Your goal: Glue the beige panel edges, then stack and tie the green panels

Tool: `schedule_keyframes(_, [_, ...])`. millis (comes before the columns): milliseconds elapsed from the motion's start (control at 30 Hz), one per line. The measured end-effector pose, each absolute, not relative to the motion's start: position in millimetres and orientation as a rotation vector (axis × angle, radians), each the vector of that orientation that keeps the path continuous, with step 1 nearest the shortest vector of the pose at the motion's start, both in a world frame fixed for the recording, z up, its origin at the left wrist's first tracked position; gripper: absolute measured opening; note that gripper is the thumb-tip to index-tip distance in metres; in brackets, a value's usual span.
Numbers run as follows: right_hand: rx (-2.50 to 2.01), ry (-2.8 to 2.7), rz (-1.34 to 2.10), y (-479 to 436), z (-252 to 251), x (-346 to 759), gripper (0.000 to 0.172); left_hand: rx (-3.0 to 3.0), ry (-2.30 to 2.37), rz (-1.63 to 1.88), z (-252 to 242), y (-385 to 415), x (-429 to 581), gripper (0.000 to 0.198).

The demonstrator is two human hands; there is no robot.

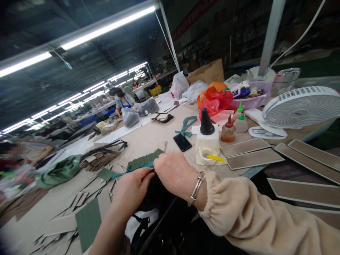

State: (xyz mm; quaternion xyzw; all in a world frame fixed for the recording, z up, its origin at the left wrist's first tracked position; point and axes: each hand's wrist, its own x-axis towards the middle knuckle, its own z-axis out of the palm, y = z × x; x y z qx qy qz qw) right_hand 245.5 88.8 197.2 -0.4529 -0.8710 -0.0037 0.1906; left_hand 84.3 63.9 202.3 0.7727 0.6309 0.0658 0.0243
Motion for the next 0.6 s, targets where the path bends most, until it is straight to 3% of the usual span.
schedule_keyframes(600, [-1.3,-2.355,-0.272,91.8,192.9,270.9,0.017,2.41,1.919,0.368,189.4,67.6,83.1,0.023])
